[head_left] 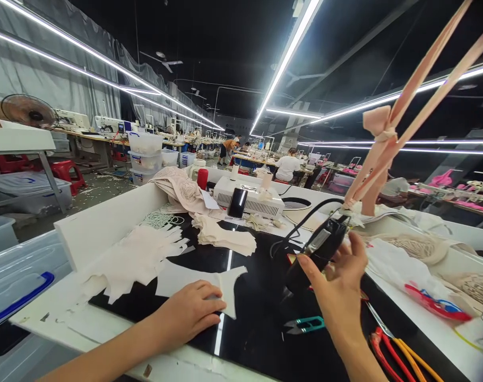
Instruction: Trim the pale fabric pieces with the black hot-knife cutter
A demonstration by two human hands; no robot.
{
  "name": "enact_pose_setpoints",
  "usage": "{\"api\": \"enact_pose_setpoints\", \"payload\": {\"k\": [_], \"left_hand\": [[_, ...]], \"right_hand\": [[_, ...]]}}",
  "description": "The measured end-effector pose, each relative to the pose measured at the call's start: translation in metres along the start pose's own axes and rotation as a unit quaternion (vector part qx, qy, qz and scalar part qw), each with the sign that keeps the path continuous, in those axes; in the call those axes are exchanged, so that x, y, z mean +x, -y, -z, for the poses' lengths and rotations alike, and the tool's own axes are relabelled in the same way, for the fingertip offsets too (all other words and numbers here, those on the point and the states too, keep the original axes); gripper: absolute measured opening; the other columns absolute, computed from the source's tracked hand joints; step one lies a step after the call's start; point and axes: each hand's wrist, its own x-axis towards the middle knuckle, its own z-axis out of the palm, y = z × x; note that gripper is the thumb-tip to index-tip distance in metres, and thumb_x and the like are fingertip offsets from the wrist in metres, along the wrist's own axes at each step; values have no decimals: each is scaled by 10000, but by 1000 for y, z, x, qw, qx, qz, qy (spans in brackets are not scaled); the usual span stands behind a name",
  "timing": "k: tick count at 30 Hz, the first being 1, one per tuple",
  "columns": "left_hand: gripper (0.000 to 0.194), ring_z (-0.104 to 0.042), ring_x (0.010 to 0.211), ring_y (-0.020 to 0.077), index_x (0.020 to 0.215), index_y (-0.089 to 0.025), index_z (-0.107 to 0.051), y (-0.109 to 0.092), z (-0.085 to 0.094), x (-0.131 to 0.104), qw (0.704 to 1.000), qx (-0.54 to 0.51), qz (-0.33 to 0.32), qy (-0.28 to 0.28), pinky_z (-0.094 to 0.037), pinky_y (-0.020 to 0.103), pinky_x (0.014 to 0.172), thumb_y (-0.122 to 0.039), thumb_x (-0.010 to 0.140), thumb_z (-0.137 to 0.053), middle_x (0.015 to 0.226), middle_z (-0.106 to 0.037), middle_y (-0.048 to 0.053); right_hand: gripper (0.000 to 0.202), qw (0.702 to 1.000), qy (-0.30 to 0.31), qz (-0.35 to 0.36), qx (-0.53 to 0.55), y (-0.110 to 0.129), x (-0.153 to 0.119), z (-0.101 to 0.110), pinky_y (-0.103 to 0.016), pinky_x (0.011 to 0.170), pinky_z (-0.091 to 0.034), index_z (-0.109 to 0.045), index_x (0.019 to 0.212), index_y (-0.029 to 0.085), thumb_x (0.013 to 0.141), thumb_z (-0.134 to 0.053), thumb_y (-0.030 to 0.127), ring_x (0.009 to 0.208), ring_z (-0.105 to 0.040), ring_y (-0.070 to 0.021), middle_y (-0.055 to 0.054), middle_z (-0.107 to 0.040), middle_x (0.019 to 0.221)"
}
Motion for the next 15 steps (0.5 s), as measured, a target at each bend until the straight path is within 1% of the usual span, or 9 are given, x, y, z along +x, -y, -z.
{"api": "enact_pose_setpoints", "payload": {"k": [1,3,4,5,6,7,9,12,15], "left_hand": [[262,-632,1255,277,1271,-274,-694,-2,0,-1,1000,-3,1,2,-541,428,1087,-188,1025,-674,1353,-684,43],[278,-632,1255,281,1272,-272,-690,-5,-1,-2,1000,-4,3,7,-542,435,1087,-177,1011,-691,1349,-684,46],[287,-631,1257,285,1273,-270,-687,-6,-2,-3,1000,-3,4,8,-543,439,1087,-172,1004,-699,1350,-683,48],[296,-630,1259,288,1277,-269,-684,-6,-3,-4,1000,-2,4,9,-544,443,1086,-167,999,-704,1353,-681,50],[304,-630,1260,290,1279,-268,-681,-7,-3,-5,1000,-1,4,10,-546,446,1084,-162,995,-708,1356,-679,52],[311,-630,1260,292,1281,-268,-679,-7,-4,-5,1000,1,4,10,-547,447,1083,-158,992,-710,1357,-678,54],[320,-632,1253,293,1283,-268,-678,-8,-5,-6,1000,5,3,10,-552,447,1078,-155,986,-717,1350,-679,56],[316,-641,1233,292,1267,-262,-679,-9,-5,-6,1000,13,-4,8,-564,442,1058,-142,978,-721,1332,-685,57],[309,-651,1218,287,1257,-250,-676,-8,-5,-4,1000,23,-17,6,-574,428,1036,-121,978,-707,1317,-689,61]], "right_hand": [[1080,999,22,-43,21,-2,0,-3,-608,1098,-498,-329,1588,302,710,-892,582,1324,-611,-357,-146,-573,1493],[847,993,52,-90,56,-3,0,-10,-554,1027,-549,-516,1436,282,732,-874,588,1137,-710,-321,-109,-698,1305],[704,991,58,-101,67,-3,-1,-13,-523,979,-572,-597,1318,271,748,-862,588,1048,-733,-299,-86,-731,1211],[586,990,58,-105,75,-2,-2,-17,-489,925,-590,-643,1203,263,761,-852,586,968,-741,-276,-64,-745,1132],[513,990,54,-105,81,-1,-3,-20,-456,869,-601,-659,1117,256,768,-847,583,898,-738,-253,-45,-746,1068],[484,990,47,-104,83,1,-4,-23,-429,820,-603,-661,1069,253,766,-849,579,836,-729,-232,-29,-742,1016],[479,991,37,-97,79,4,-6,-28,-398,760,-593,-652,1038,250,748,-865,566,752,-708,-206,-7,-732,951],[470,993,42,-83,72,9,-9,-32,-379,734,-578,-635,1034,250,744,-877,530,720,-702,-191,3,-732,942],[429,993,48,-76,77,14,-15,-33,-363,691,-569,-619,1014,252,766,-870,496,680,-682,-179,13,-727,900]]}}
